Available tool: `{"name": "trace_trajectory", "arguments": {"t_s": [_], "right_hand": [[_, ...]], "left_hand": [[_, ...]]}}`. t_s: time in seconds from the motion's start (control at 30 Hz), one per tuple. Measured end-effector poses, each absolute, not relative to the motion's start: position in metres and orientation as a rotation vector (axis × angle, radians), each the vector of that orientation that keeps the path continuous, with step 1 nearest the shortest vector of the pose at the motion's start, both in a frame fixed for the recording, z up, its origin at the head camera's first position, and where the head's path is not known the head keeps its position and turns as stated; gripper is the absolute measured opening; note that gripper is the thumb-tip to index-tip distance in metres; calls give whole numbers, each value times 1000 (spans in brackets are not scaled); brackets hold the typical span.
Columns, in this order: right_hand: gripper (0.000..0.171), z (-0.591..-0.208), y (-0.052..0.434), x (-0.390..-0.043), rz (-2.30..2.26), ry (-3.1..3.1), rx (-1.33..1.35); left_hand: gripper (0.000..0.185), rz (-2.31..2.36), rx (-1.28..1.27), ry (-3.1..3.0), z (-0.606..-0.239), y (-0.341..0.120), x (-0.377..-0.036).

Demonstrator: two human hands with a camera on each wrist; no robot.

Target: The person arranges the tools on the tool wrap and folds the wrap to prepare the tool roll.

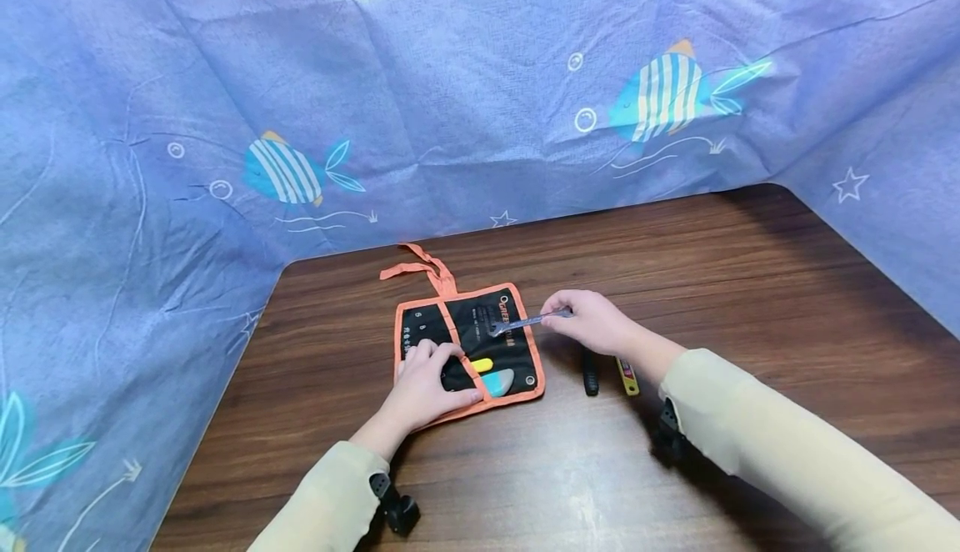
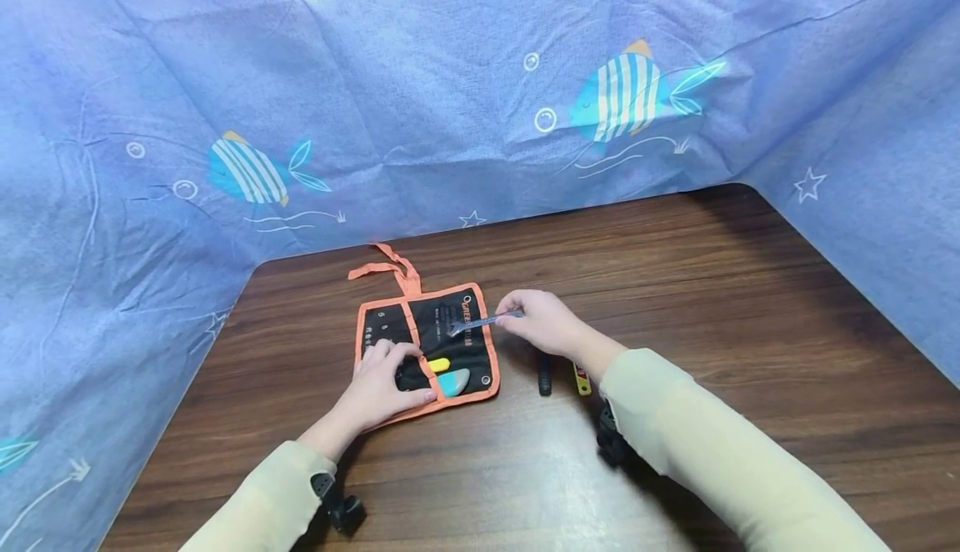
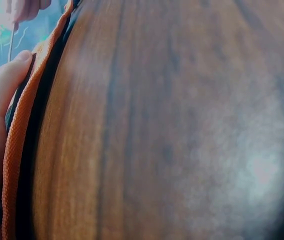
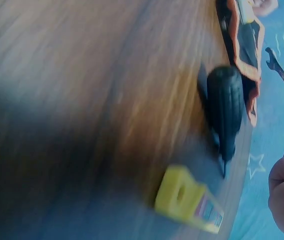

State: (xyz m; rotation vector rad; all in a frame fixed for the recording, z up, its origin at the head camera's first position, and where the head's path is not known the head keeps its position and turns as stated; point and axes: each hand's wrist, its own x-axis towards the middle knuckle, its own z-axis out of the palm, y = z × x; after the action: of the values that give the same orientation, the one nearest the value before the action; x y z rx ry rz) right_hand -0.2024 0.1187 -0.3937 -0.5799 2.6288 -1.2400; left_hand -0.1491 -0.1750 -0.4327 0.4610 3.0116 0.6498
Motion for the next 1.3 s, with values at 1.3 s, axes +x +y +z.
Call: {"name": "trace_trajectory", "arguments": {"t_s": [1.3], "right_hand": [[11, -397, 77, -226, -1059, 2358, -810]], "left_hand": [[73, 641, 481, 2984, -433, -176, -150]]}}
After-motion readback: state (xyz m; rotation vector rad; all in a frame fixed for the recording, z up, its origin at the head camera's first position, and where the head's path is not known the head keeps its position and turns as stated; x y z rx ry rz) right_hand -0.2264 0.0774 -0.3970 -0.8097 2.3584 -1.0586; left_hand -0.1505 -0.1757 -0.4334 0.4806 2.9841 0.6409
